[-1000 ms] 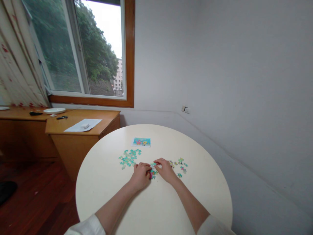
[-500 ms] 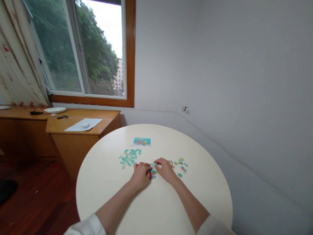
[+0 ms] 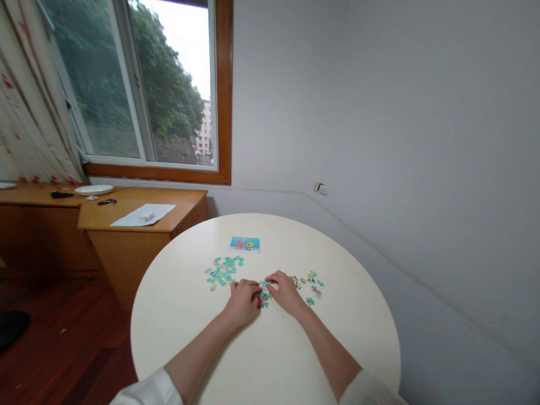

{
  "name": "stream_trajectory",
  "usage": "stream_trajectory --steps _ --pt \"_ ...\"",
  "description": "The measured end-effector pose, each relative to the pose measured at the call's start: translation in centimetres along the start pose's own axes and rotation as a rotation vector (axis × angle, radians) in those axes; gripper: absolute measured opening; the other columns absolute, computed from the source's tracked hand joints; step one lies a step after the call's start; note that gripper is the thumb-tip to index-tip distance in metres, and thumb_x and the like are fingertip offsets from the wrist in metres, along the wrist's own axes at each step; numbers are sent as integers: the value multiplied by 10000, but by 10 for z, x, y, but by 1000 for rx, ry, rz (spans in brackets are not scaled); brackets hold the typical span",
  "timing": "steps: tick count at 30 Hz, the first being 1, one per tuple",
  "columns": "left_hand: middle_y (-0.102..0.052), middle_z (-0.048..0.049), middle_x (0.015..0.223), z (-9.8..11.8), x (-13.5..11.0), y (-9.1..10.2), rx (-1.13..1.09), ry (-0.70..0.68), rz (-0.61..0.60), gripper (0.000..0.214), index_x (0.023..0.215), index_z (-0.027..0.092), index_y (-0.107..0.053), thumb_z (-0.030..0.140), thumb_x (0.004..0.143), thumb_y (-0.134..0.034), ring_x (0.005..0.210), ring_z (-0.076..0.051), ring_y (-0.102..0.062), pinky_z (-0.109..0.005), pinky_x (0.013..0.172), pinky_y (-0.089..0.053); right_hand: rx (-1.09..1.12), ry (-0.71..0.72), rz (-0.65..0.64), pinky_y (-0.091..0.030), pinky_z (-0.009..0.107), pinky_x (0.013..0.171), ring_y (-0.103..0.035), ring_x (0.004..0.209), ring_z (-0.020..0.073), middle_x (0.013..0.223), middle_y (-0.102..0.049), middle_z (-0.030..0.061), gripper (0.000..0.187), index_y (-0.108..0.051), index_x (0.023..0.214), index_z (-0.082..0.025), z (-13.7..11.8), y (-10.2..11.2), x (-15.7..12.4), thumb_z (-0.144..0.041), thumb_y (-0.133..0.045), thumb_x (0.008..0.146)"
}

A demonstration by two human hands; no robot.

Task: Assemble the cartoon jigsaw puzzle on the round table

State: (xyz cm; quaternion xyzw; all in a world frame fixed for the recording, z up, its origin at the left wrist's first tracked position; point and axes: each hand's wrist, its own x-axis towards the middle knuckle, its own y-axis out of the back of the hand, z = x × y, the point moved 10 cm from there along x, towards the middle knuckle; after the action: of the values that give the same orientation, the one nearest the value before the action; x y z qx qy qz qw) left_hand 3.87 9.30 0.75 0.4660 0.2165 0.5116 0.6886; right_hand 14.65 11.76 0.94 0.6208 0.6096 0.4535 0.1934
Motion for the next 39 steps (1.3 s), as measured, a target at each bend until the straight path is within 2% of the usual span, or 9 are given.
stream_trajectory --steps 7,14,19,27,39 --pt "-653 -58 1095 4 -1 1 25 -7 -16 311 870 225 -691 96 757 -432 1076 -219 -511 -393 896 -289 -8 34 49 -359 342 830 -553 897 181 924 -620 51 273 -605 1013 -194 -4 5 -3 -105 -529 767" --pt "-649 -57 1119 3 -1 2 -3 -4 10 323 860 226 -699 89 749 -428 1083 -212 -507 -400 909 -276 -44 88 136 -335 334 827 -521 932 189 923 -610 50 283 -619 884 -196 -15 21 -4 -32 -418 770" --pt "-650 -62 1115 2 0 2 0 2 0 340 876 229 -703 86 743 -424 1084 -216 -504 -392 911 -283 -40 119 188 -331 326 821 -513 923 188 924 -607 51 330 -615 904 -198 -18 27 -5 -10 -381 767" --pt "-658 -63 1084 3 -1 2 17 3 -7 324 857 228 -697 89 749 -425 1074 -216 -512 -389 901 -284 -136 24 -8 -310 323 828 -531 928 184 910 -614 42 324 -654 803 -207 -6 6 -4 6 -417 746" --pt "-652 -58 1097 3 -1 2 8 3 -3 335 886 233 -702 94 761 -423 1082 -220 -511 -388 914 -294 -126 11 -18 -307 314 832 -543 932 177 916 -625 46 303 -662 807 -200 -7 7 -4 -12 -429 760"
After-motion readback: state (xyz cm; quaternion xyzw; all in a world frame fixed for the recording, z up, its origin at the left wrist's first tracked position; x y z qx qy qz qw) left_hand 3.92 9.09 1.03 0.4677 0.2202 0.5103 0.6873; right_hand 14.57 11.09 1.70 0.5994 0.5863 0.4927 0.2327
